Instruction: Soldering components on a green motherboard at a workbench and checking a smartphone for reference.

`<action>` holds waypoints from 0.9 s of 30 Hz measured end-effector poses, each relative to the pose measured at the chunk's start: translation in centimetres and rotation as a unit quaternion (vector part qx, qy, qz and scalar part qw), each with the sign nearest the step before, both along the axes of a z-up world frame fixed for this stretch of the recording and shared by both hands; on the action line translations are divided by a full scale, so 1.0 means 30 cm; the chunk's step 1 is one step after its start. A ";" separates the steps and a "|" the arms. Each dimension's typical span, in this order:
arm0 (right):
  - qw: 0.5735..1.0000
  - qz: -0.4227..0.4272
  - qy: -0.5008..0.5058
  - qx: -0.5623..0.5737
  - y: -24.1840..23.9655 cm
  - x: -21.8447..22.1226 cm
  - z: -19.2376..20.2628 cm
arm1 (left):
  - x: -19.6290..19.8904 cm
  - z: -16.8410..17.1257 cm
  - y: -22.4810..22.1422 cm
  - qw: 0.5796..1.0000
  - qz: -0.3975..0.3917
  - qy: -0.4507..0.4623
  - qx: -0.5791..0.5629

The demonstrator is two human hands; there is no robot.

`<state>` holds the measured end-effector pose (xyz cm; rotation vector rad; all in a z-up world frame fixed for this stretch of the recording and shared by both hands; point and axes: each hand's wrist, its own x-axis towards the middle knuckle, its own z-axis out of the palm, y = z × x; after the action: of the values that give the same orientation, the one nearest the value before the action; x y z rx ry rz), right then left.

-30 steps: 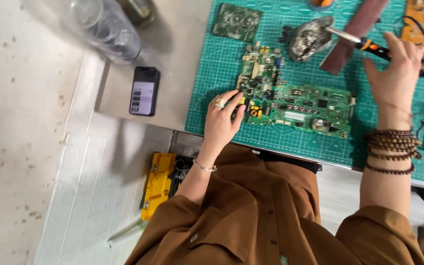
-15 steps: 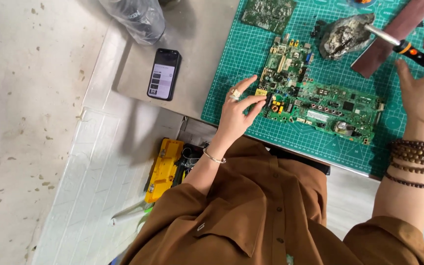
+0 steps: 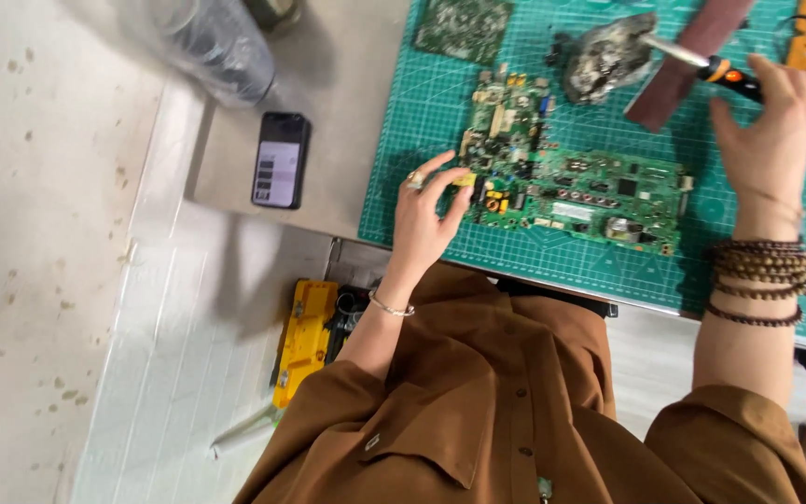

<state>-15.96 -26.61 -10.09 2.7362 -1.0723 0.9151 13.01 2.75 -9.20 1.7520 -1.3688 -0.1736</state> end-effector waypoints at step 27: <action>0.998 0.030 -0.049 0.030 0.004 -0.012 0.003 | -0.022 -0.043 -0.014 0.989 0.034 -0.132 0.053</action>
<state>-16.32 -26.48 -10.00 2.8129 -1.0543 1.0515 12.34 2.32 -10.50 1.9615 -1.5079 0.0252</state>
